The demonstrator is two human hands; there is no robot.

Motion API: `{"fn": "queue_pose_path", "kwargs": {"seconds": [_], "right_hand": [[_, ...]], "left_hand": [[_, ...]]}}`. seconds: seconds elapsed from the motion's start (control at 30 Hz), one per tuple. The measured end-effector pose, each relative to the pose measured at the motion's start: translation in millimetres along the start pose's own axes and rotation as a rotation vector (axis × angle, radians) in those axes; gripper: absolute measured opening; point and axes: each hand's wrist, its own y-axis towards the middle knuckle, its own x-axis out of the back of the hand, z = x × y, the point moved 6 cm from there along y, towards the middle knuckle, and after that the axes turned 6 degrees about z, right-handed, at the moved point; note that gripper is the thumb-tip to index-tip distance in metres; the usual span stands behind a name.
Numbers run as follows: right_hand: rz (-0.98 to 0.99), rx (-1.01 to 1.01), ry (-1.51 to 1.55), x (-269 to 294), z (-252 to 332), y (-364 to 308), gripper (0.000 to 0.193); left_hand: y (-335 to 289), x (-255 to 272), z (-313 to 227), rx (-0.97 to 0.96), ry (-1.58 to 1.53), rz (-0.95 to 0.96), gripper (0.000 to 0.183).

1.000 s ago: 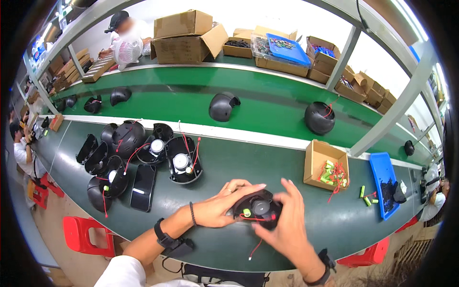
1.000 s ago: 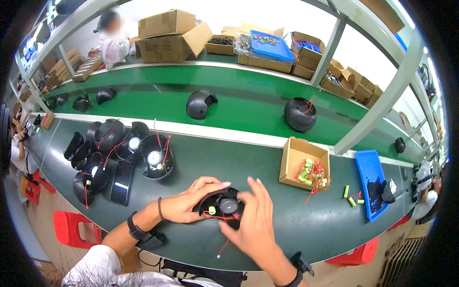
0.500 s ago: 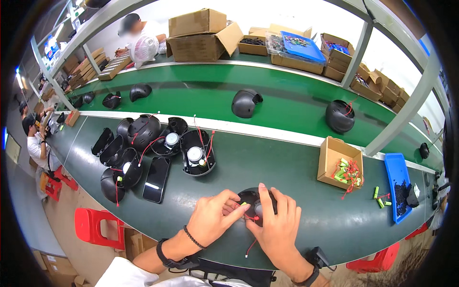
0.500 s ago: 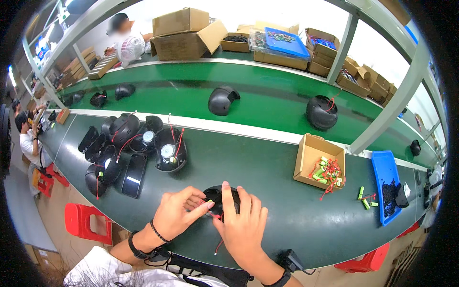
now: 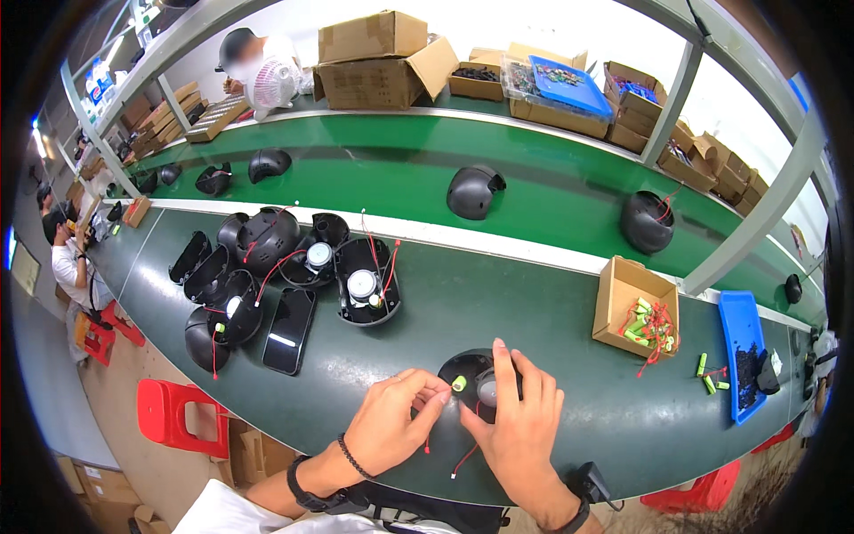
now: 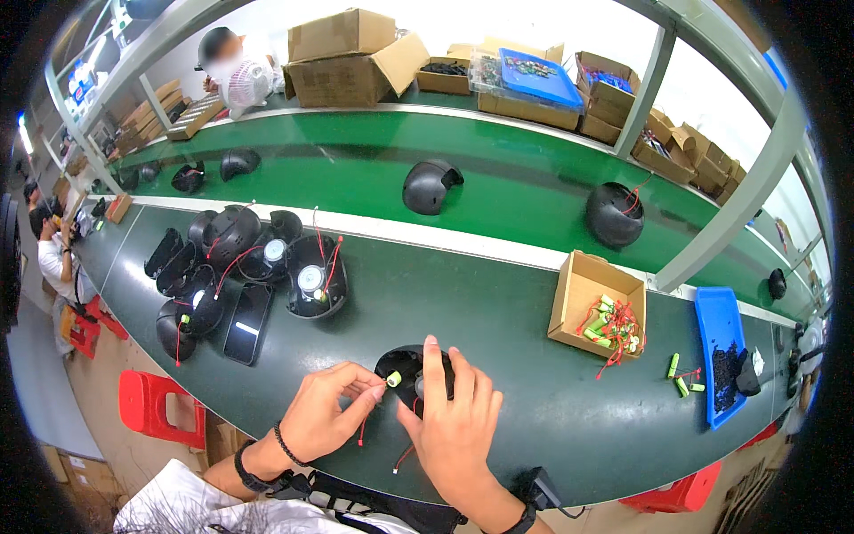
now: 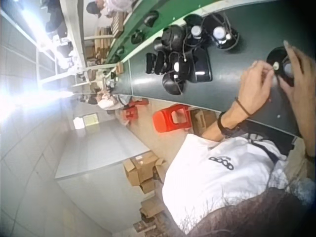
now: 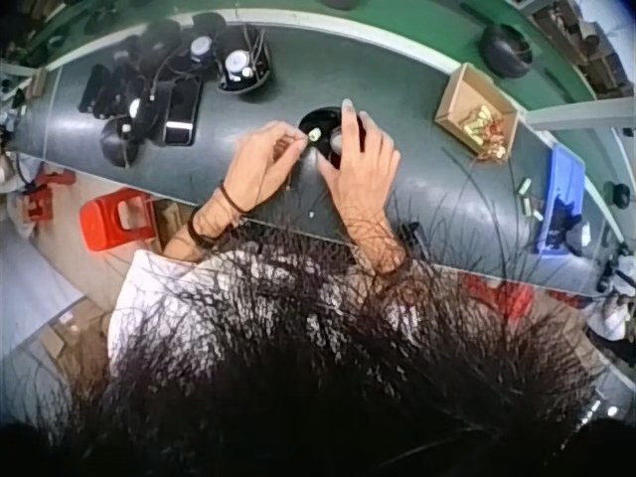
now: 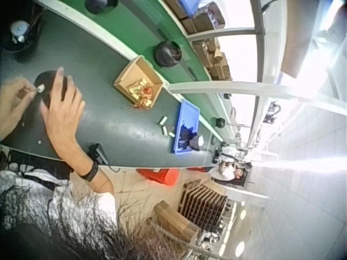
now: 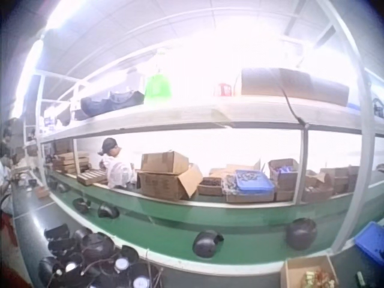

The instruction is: Assembling plastic shells, batteries, and internal components of portable speakers at a factory workstation.

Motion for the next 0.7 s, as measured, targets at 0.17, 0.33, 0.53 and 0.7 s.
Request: {"fn": "queue_pose_path", "kwargs": {"seconds": [0.17, 0.33, 0.53, 0.7], "right_hand": [[0.068, -0.036, -0.014, -0.5, 1.7, 4.2, 0.107], [0.054, -0.041, -0.047, -3.9, -4.2, 4.3, 0.103], [0.069, -0.070, 0.013, -6.3, -14.4, 11.1, 0.098], [0.003, -0.007, 0.063, -5.5, -14.1, 16.9, 0.095]], "left_hand": [[-8.8, -21.6, 5.9, -0.037, -0.109, -0.149, 0.013], [1.0, -40.1, 6.3, -0.234, 0.228, -0.304, 0.016], [7.8, -50.9, 14.9, -0.413, 0.532, -0.207, 0.019], [-3.1, -51.6, 20.2, -0.431, 0.602, -0.154, 0.028]]}}
